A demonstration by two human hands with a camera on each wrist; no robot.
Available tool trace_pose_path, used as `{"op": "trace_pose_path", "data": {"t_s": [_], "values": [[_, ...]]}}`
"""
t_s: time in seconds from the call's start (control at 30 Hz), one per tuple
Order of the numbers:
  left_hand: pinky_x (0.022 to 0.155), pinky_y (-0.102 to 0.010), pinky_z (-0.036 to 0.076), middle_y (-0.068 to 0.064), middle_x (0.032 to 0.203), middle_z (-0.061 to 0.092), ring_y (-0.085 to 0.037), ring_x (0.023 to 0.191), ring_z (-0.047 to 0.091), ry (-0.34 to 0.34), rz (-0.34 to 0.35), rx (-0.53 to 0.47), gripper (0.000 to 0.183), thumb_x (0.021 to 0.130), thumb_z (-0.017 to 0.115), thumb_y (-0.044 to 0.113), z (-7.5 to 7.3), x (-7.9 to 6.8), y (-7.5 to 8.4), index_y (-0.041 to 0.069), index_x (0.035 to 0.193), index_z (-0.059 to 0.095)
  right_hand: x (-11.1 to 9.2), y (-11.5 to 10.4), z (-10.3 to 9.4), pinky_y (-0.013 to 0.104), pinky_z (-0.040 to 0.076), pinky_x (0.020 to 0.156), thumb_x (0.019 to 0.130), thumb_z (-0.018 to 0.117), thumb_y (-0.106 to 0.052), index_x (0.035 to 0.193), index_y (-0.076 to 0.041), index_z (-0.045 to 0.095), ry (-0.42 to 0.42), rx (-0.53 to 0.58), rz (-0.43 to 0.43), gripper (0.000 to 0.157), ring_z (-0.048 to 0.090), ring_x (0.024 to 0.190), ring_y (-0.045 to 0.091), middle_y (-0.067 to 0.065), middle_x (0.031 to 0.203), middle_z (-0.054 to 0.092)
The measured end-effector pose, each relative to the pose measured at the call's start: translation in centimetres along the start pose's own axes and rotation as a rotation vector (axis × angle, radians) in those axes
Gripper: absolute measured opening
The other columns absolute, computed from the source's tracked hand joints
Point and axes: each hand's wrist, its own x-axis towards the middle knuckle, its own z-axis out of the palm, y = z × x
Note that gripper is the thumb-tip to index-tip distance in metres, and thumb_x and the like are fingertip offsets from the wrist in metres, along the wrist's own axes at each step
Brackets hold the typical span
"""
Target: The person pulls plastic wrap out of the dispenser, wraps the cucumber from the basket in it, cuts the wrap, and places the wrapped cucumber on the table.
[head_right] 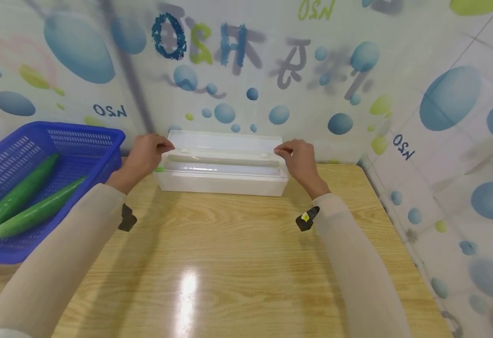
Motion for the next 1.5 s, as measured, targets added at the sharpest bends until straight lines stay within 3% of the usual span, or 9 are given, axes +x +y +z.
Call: {"op": "trace_pose_path", "data": {"t_s": [0.27,0.57,0.87,1.2,1.5], "values": [[0.096,-0.048,0.040,-0.023,0.108,0.063,-0.038,0.107,0.052,0.034,-0.025,-0.025,0.022,0.093,0.050,-0.009,-0.9,-0.3,0.7,-0.007,0.107,0.067,0.4,-0.4,-1.0,0.037,0.037,0.061,0.090,0.068,-0.020,0.097,-0.002,0.074,0.022,-0.007,0.001,0.020,0.049,0.063,0.025,0.013,0.087,0.070],[0.094,-0.046,0.041,-0.022,0.106,0.063,-0.036,0.105,0.053,0.135,-0.009,-0.032,0.018,0.094,0.053,-0.003,-1.9,-0.4,1.7,-0.005,0.105,0.067,0.9,-1.3,-2.4,0.036,0.036,0.063,0.091,0.067,-0.023,0.098,-0.005,0.074,0.032,0.018,0.045,0.021,0.048,0.071,0.023,0.011,0.089,0.069],[0.097,-0.047,0.039,-0.019,0.112,0.058,-0.033,0.108,0.049,0.137,-0.075,0.012,0.022,0.098,0.051,0.005,-3.5,-0.7,3.2,-0.002,0.113,0.065,1.2,-2.3,-3.8,0.035,0.036,0.061,0.091,0.066,-0.028,0.099,-0.006,0.074,0.048,0.051,0.046,0.025,0.048,0.062,0.023,0.010,0.088,0.067],[0.095,-0.045,0.038,-0.018,0.106,0.060,-0.032,0.106,0.047,0.204,0.010,0.012,0.020,0.098,0.051,0.005,-5.1,-0.6,3.8,-0.003,0.108,0.067,1.7,-3.2,-5.4,0.035,0.034,0.058,0.093,0.063,-0.031,0.102,-0.005,0.074,0.058,0.036,0.018,0.029,0.043,0.062,0.024,0.011,0.093,0.066],[0.095,-0.045,0.037,-0.017,0.108,0.059,-0.031,0.106,0.046,0.222,0.005,0.027,0.021,0.098,0.050,0.005,-6.6,-0.5,5.2,-0.001,0.110,0.067,2.0,-4.3,-7.0,0.034,0.031,0.062,0.094,0.062,-0.029,0.104,-0.005,0.073,0.091,0.046,0.002,0.029,0.040,0.068,0.023,0.011,0.093,0.064]]}}
